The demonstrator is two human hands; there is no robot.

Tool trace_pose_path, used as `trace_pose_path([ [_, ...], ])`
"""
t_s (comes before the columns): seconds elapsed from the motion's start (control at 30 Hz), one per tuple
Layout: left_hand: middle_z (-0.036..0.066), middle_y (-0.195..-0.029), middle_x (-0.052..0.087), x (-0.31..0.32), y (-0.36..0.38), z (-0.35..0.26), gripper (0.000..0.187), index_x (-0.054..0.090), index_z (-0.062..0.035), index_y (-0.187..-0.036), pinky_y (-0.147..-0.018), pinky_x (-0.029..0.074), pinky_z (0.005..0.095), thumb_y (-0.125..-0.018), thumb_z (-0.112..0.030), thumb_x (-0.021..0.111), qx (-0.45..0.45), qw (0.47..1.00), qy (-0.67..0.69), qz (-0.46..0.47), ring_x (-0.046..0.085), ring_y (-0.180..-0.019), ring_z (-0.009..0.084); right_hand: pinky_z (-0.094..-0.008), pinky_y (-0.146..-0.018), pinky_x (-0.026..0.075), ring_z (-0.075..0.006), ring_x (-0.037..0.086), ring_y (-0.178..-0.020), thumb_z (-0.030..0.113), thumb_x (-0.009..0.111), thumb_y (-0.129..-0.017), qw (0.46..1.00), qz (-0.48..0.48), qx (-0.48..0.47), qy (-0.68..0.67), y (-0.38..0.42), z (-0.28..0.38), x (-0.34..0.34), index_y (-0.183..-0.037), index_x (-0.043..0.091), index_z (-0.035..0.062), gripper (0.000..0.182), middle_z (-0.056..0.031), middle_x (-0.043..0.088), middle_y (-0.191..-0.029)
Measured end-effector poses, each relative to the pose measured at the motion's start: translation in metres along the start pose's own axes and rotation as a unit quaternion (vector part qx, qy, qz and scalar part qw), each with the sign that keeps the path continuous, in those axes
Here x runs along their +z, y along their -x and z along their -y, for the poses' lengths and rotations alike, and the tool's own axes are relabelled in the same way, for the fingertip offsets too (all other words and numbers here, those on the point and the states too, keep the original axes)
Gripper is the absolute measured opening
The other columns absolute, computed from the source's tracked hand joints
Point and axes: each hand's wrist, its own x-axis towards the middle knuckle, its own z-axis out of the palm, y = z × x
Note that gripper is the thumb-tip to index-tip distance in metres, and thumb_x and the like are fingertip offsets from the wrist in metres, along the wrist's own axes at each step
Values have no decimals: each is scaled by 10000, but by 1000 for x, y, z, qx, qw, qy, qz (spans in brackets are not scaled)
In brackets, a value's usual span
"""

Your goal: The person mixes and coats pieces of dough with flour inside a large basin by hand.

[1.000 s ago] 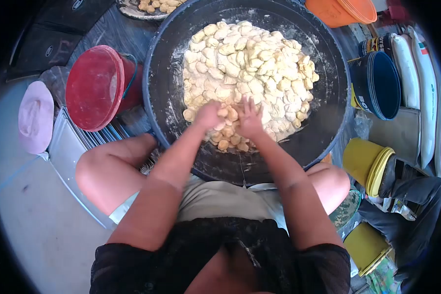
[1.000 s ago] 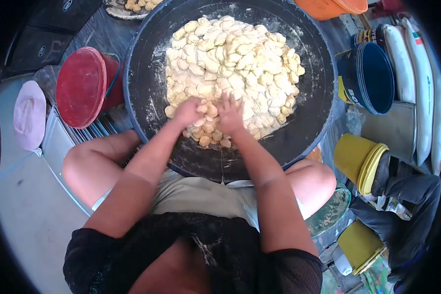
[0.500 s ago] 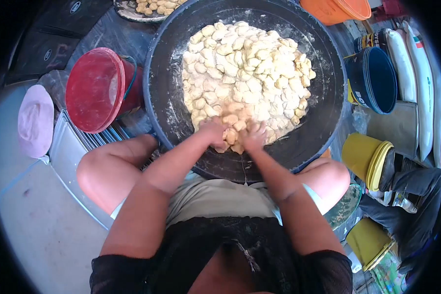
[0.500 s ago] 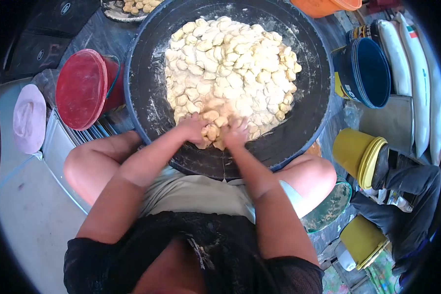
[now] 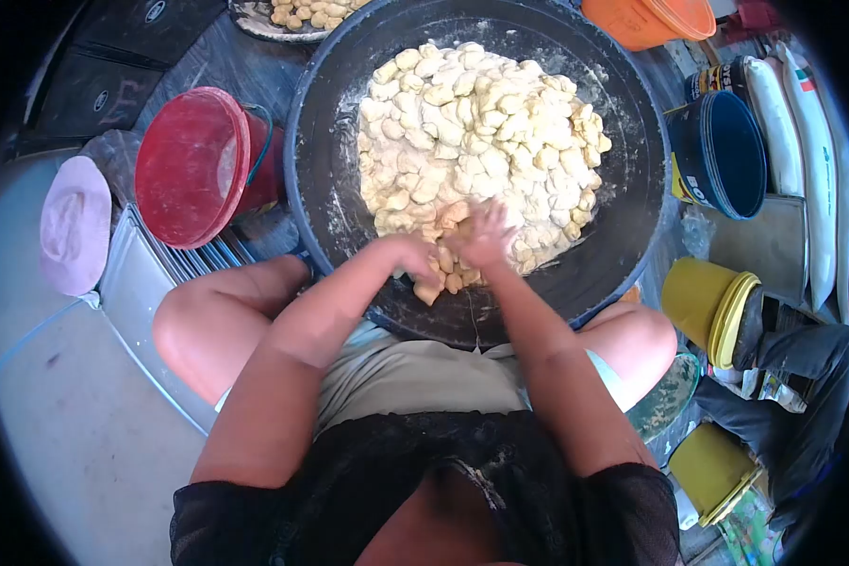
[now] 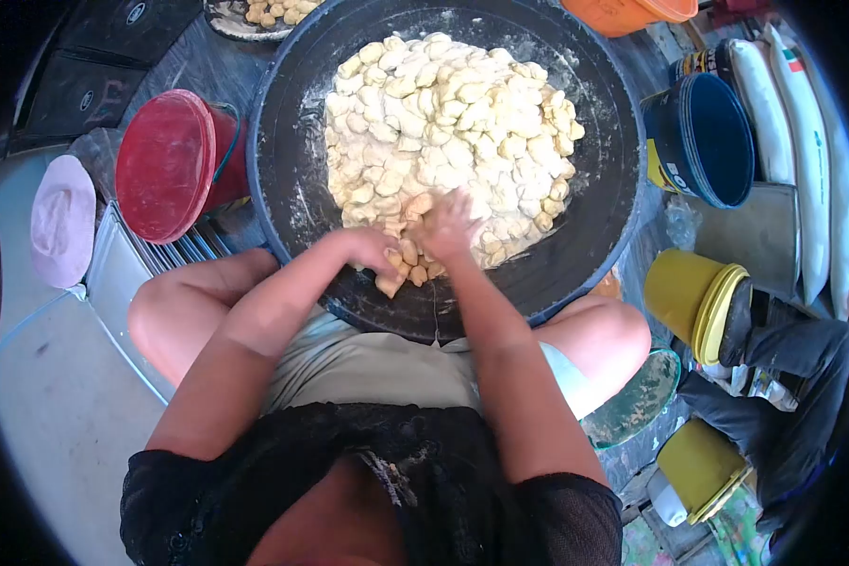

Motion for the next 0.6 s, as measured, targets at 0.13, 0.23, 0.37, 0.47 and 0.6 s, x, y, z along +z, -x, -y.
trace_pose_path([
  [0.13, 153, -804, 685, -41, -29, 67, 444, 642, -9, -1034, -726, 533, 392, -811, -393, 634, -126, 923, 296, -212, 676, -772, 269, -628, -999, 275, -275, 386, -1271, 473, 460, -902, 970, 215, -89, -65, 22, 39, 14, -1405, 371, 136, 612, -107, 358, -1424],
  [0.23, 164, -1421, 411, 32, -123, 119, 639, 477, -71, -1309, -997, 363, 533, -804, -432, 628, -206, 852, 107, -469, 445, -1258, 341, -442, -823, 453, -205, 577, -934, 518, 486, -893, 885, 333, -167, -279, 22, 12, -19, -1277, 506, 101, 567, -117, 556, -1130],
  [0.37, 121, -1517, 219, 32, -85, 35, 732, 353, -116, -1389, -1025, 282, 598, -788, -425, 635, -207, 934, 153, -247, 310, -1337, 376, -382, -889, 456, -259, 620, -997, 597, 528, -864, 879, 424, 129, -173, -10, -77, -33, -1294, 524, 72, 679, -152, 668, -1019],
  [0.47, 156, -1466, 304, 11, -39, 11, 663, 404, -97, -1356, -1007, 295, 621, -801, -390, 616, -114, 973, 82, -181, 341, -1319, 383, -422, -1025, 356, -291, 519, -1203, 684, 342, -876, 929, 329, 161, 57, 17, -63, 2, -1353, 457, 66, 789, -217, 518, -1312],
  [0.6, 184, -1485, 264, -24, -47, 53, 656, 393, -76, -1388, -1057, 297, 557, -850, -408, 570, -163, 876, 362, -274, 360, -1296, 422, -463, -1063, 319, -324, 449, -1275, 691, 278, -883, 905, 398, 77, -127, 16, -26, 42, -1384, 408, 42, 831, -257, 374, -1425],
])
